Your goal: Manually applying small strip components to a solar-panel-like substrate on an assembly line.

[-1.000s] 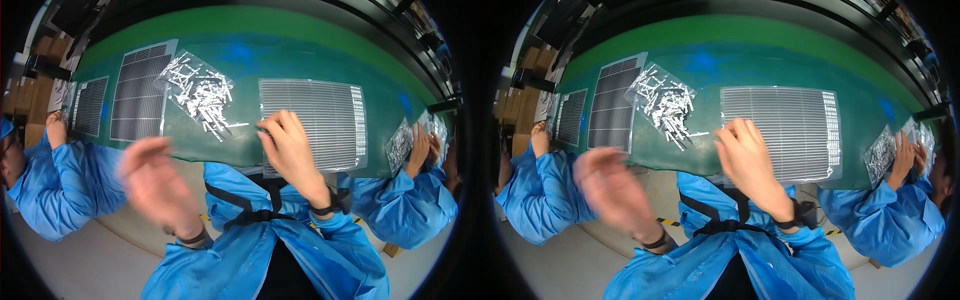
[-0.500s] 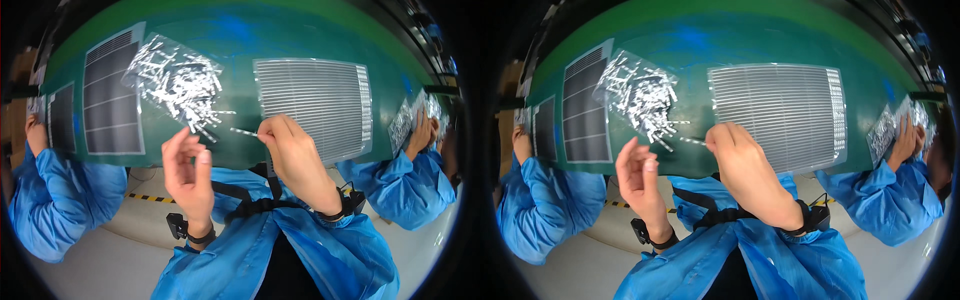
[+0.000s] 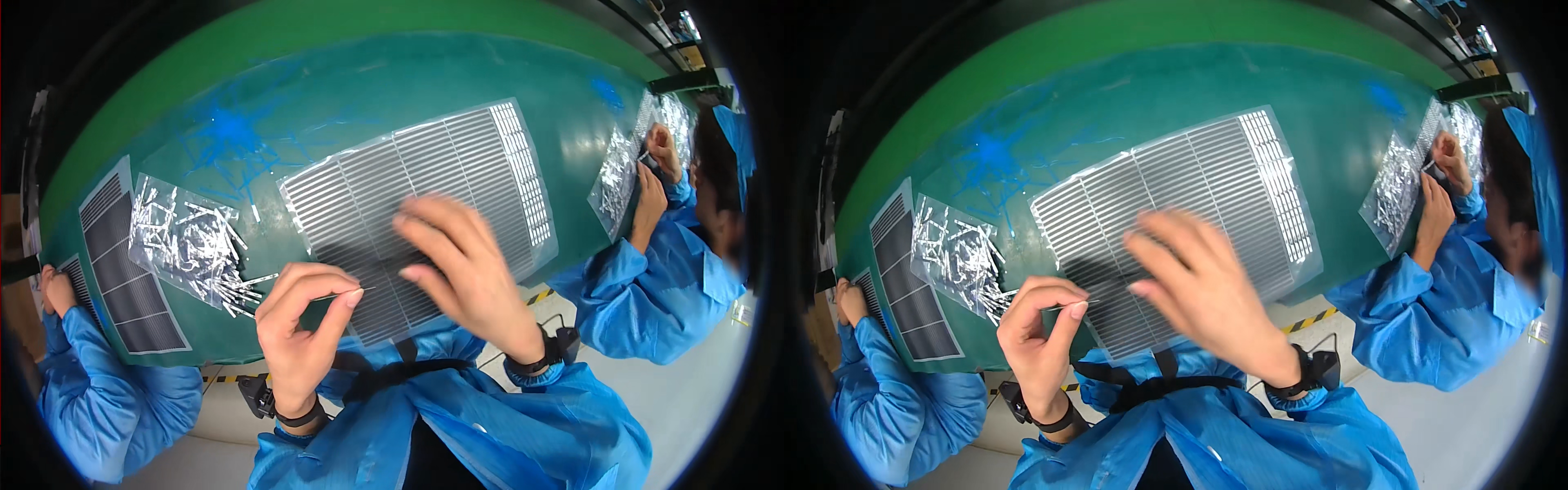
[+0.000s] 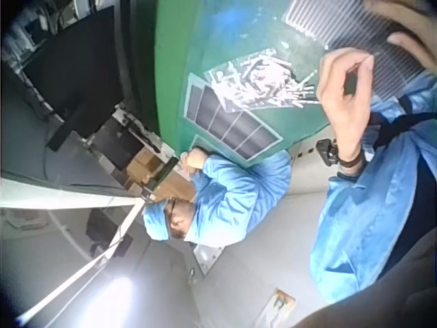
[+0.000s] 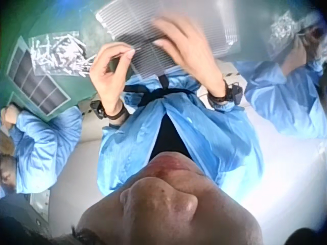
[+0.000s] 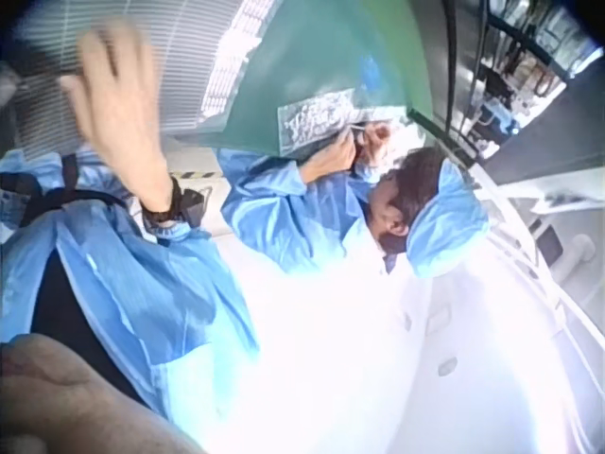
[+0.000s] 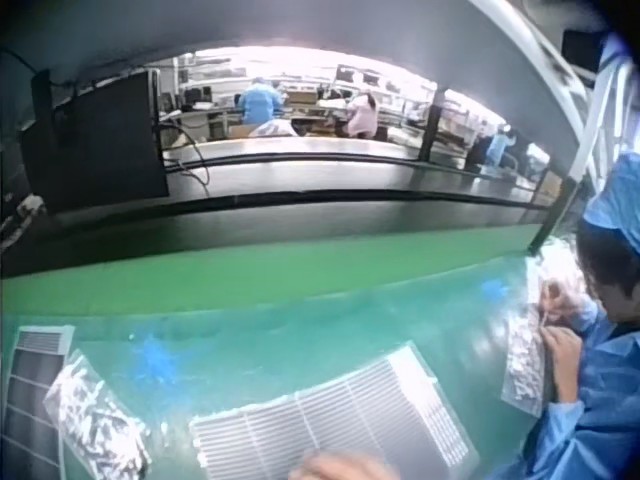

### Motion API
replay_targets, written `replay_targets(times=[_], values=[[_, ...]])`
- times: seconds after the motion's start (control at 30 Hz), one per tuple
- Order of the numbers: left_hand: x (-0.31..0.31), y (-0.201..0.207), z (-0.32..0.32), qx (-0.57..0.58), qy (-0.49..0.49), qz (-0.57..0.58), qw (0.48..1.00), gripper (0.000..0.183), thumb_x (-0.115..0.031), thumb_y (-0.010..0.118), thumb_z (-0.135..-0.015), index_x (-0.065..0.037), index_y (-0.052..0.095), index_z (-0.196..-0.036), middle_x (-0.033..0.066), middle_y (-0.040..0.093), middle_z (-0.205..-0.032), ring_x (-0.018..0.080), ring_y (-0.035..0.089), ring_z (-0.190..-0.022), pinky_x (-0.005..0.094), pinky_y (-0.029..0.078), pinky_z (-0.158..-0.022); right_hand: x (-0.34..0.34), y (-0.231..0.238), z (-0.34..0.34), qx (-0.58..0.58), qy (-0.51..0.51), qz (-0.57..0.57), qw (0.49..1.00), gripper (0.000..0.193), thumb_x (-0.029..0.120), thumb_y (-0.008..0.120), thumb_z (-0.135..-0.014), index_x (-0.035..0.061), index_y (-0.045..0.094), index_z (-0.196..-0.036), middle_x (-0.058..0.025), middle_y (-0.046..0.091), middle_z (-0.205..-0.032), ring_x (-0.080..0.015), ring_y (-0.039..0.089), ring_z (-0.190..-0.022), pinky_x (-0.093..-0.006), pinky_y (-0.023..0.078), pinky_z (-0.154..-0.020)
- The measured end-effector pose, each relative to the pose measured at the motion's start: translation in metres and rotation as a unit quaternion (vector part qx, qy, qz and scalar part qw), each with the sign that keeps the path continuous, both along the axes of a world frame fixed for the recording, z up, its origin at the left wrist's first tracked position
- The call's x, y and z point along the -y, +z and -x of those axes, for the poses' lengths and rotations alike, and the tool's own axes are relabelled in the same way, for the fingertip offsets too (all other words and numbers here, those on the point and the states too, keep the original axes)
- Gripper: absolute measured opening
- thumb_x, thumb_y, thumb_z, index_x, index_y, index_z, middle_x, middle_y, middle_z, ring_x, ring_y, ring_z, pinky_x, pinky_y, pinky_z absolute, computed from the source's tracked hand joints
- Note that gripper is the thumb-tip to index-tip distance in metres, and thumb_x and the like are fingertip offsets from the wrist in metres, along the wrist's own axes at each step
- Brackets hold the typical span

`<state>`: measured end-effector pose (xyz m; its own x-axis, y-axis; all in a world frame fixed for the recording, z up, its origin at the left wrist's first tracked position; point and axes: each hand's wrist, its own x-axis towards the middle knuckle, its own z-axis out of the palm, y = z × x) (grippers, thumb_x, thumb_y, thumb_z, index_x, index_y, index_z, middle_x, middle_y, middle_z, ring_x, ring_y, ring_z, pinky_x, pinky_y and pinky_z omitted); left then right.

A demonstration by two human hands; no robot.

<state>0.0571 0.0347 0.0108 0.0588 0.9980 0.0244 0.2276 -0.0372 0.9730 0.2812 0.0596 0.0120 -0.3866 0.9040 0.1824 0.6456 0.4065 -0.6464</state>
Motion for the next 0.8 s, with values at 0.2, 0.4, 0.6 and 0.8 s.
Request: replay_targets(times=[0.2,0.4,0.6,0.8], values=[[-0.013,-0.002,-0.026,0.003,-0.018,0.006,1.0,0.011,0.009,0.073,-0.086,0.003,0.07,-0.094,0.0139,0.071,-0.098,0.0204,0.067,-0.094,0.031,0.051,-0.086,0.023,-0.017,-0.024,0.219,0.001,0.056,0.974,0.061,0.045,0.067,-0.095,0.0255,0.056,-0.151,-0.0068,0.039,-0.165,-0.0396,0.031,-0.152,-0.0602,0.023,-0.123],[-0.015,-0.007,-0.036,0.11,0.035,0.109,0.987,0.01,0.007,0.076,-0.088,0.003,0.072,-0.096,0.0072,0.07,-0.09,0.0113,0.062,-0.084,0.0249,0.046,-0.075,0.022,0.0,-0.033,0.106,-0.028,0.084,0.99,0.051,0.03,0.075,-0.09,0.014,0.065,-0.137,-0.0084,0.056,-0.146,-0.0346,0.049,-0.136,-0.0565,0.027,-0.119],[-0.015,-0.001,-0.03,0.152,0.033,0.127,0.98,0.011,0.009,0.076,-0.086,0.004,0.073,-0.096,0.0074,0.07,-0.09,0.0108,0.059,-0.08,0.0251,0.044,-0.071,-0.015,0.008,-0.019,-0.263,0.018,0.174,0.949,0.022,-0.002,0.076,-0.088,-0.0032,0.07,-0.11,-0.0118,0.069,-0.097,-0.021,0.068,-0.086,-0.0305,0.054,-0.073],[-0.011,-0.003,-0.027,0.17,0.033,0.13,0.976,0.01,0.008,0.077,-0.086,0.005,0.074,-0.095,0.0071,0.07,-0.089,0.0101,0.058,-0.078,0.0245,0.043,-0.069,-0.012,0.005,-0.01,-0.284,0.03,0.24,0.928,0.011,-0.004,0.071,-0.091,-0.0022,0.07,-0.103,-0.0099,0.069,-0.091,-0.0174,0.067,-0.079,-0.0293,0.054,-0.071]])
